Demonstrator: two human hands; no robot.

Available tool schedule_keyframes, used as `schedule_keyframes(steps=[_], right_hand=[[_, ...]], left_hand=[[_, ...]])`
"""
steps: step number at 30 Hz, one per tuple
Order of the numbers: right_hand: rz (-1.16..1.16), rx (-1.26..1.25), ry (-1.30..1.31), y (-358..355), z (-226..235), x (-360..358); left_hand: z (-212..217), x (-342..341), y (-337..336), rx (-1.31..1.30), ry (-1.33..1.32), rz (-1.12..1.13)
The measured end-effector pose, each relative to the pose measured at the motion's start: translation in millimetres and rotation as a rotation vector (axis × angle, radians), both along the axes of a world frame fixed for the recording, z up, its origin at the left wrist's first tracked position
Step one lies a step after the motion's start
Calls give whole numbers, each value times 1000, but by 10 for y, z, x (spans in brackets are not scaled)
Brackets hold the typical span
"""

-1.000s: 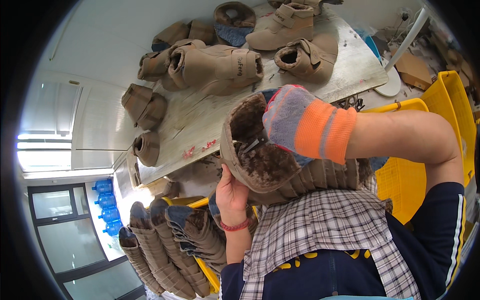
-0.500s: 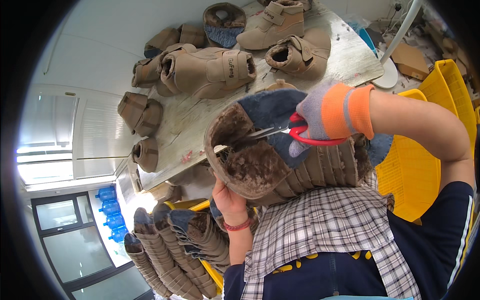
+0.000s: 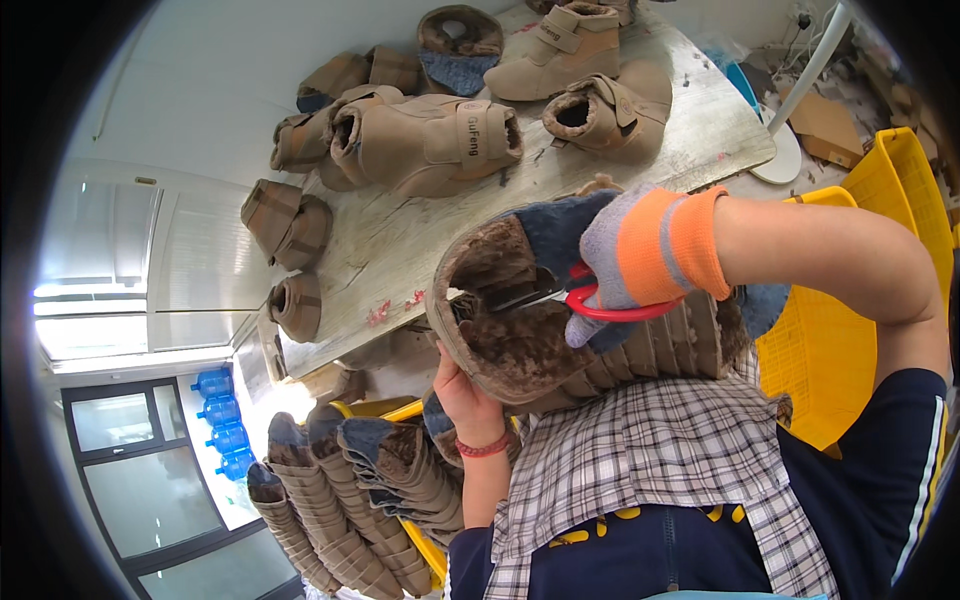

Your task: The person trims the interior lining of several tan boots using red-handled scissors. They pick up each boot from a pile, cut the inner material, and place the trimmed boot into a yellow bin. The process is repeated for multiple boots.

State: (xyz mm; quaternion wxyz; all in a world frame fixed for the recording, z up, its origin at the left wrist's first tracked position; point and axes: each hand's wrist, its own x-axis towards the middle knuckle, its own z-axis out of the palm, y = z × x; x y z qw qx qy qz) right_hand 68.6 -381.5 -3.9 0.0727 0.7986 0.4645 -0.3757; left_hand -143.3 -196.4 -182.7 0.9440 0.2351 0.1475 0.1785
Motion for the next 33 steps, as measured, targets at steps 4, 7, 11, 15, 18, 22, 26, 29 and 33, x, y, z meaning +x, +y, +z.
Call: schedule_keyframes(steps=[4, 7, 11, 15, 18, 22, 26, 29, 33], right_hand=[[-15, -24, 31, 27, 31, 5], [-11, -20, 24, 18, 59, 9], [-14, -38, -6, 35, 58, 12], [57, -36, -145, -16, 71, 1], [-10, -20, -129, -30, 88, 53], [13, -33, -142, -39, 51, 35], [33, -31, -85, -39, 50, 30], [29, -39, -49, -22, 76, 10], [12, -69, -36, 13, 65, 16]], left_hand=[[95, 69, -67, -88, 46, 54], [151, 98, -117, -126, 62, 89], [147, 91, -108, -127, 20, 56], [167, 101, -120, -124, -2, 50], [156, 106, -109, -107, 6, 54], [132, 96, -98, -107, 0, 59], [126, 84, -113, -95, -1, 68], [133, 87, -121, -64, 11, 79], [134, 102, -128, -52, 10, 60]])
